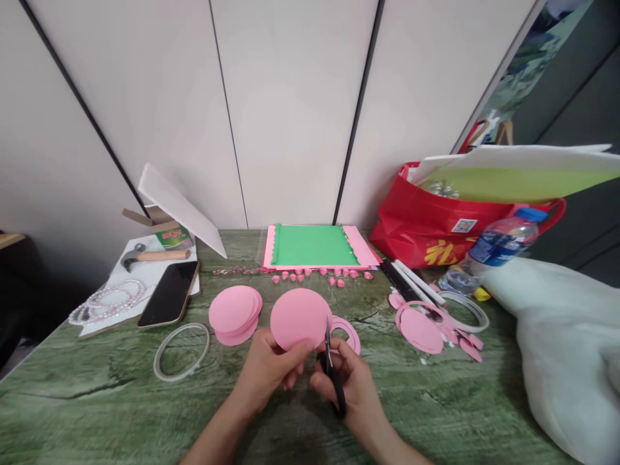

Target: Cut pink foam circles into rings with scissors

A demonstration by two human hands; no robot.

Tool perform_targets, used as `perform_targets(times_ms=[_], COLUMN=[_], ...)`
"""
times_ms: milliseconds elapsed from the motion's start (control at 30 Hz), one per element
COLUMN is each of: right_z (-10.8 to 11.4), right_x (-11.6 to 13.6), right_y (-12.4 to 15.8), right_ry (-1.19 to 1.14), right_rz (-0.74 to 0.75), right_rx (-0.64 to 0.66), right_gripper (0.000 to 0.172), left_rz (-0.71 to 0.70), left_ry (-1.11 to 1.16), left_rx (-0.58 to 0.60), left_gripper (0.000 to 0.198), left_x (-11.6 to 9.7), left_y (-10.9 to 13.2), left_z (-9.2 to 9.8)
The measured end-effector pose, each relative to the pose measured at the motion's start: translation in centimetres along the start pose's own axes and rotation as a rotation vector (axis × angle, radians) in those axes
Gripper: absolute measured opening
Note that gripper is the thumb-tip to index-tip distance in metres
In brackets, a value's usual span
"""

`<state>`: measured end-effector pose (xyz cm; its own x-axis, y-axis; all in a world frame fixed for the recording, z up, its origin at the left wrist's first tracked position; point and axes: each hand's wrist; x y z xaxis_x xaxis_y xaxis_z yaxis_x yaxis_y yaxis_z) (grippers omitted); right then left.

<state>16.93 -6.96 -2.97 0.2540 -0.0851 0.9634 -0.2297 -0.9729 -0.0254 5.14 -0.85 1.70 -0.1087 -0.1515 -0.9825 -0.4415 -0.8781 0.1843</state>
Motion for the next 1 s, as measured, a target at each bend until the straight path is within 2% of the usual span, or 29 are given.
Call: perform_targets(times_ms=[133, 433, 633, 733, 800, 833, 867, 967, 1000], right_z=[0.4, 0.7, 0.5, 0.5, 0.5, 0.5, 0.5, 0.5, 0.5], right_x=[0.0, -0.5, -0.1, -0.1, -0.1, -0.2, -0.2, -0.2, -0.2], right_y=[-0.2, -0.3, -0.3, -0.3, -0.4, -0.5, -0.6, -0.8, -0.9], right_ry=[0.016, 0.033, 0.025, 0.025, 0.014, 0.006, 0.002, 0.021, 0.038], right_rz=[0.083, 0.126, 0.106, 0.103, 0.093, 0.085, 0.078, 0.086, 0.098], right_rx=[-0.009, -0.004, -0.008, -0.032, -0.075, -0.098, -0.115, -0.130, -0.126], right_gripper=[0.047, 0.043, 0.042, 0.040, 0.039, 0.039, 0.039, 0.038, 0.037], left_rz=[0.012, 0.011, 0.011, 0.015, -0.005, -0.030, -0.079, -0.254, -0.274], left_ry=[-0.027, -0.072, -0.078, -0.061, -0.082, -0.122, -0.183, -0.530, -0.673], left_rx=[0.032, 0.023, 0.023, 0.086, 0.101, 0.057, -0.062, -0.645, -0.804], left_gripper=[0.031, 0.033, 0.034, 0.035, 0.034, 0.034, 0.035, 0.040, 0.043], left_x=[-0.3, -0.6, -0.4, -0.6, -0.9, -1.0, -1.2, -1.7, -1.8], left_y=[0.2, 0.3, 0.3, 0.2, -0.2, -0.4, -0.8, -1.9, -2.3], left_z=[-0.1, -0.1, -0.1, 0.0, 0.7, 1.4, 2.4, 6.9, 8.6])
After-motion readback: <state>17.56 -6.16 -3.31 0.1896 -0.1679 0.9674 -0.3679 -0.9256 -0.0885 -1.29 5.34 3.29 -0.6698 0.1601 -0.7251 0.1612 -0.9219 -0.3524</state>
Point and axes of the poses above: each hand's wrist, its own y-axis away from the middle knuckle, its own z-axis out of the back of the hand, x = y × z, and after that the axes turned 3 degrees about y, right-handed
